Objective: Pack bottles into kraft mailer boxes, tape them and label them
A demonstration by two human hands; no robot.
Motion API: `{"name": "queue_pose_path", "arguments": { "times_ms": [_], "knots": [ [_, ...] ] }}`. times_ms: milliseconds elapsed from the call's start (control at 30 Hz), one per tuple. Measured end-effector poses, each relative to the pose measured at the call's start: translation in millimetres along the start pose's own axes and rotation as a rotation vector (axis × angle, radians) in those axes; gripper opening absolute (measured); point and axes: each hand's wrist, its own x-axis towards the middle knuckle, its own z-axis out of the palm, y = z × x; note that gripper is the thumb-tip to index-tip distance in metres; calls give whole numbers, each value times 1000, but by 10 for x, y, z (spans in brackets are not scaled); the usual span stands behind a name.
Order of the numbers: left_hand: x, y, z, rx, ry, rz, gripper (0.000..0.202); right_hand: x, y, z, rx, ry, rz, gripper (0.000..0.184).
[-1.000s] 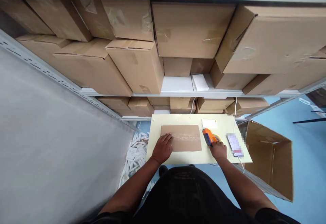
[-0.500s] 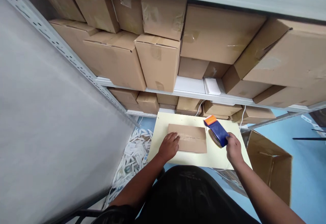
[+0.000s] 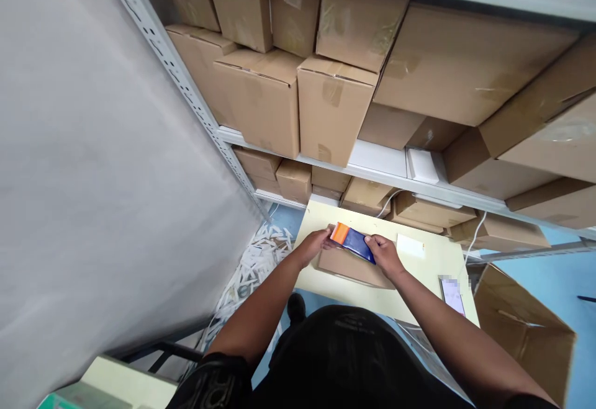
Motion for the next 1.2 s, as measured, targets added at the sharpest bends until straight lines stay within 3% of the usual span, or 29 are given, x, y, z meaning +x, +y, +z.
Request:
{"name": "queue_pose_path", "arguments": {
  "times_ms": [200, 267, 433, 700, 867, 1033, 1200],
  "knots": [
    [-38, 16, 62, -309, -9, -69, 52, 145, -256, -162, -200, -235, -41, 39],
    [-34, 2, 100, -397, -33, -86, 47, 178, -373, -168, -343, -234, 4, 36],
    [48, -34, 172, -505, 6, -127, 41, 157, -509, -37, -558, -138, 14, 51],
    [100, -59, 192, -114, 193, -142, 39, 220, -466, 12, -563, -149, -21, 56],
    [71, -148, 86, 183, 350, -36, 37, 286, -562, -45, -686, -244, -23, 58],
    [-22, -382, -223, 417, 549, 54, 36, 277, -600, -174, -803, -312, -24, 55],
    [1, -755, -257, 642, 550, 75, 35, 245, -546, -158, -902, -305, 20, 53]
  ]
}}
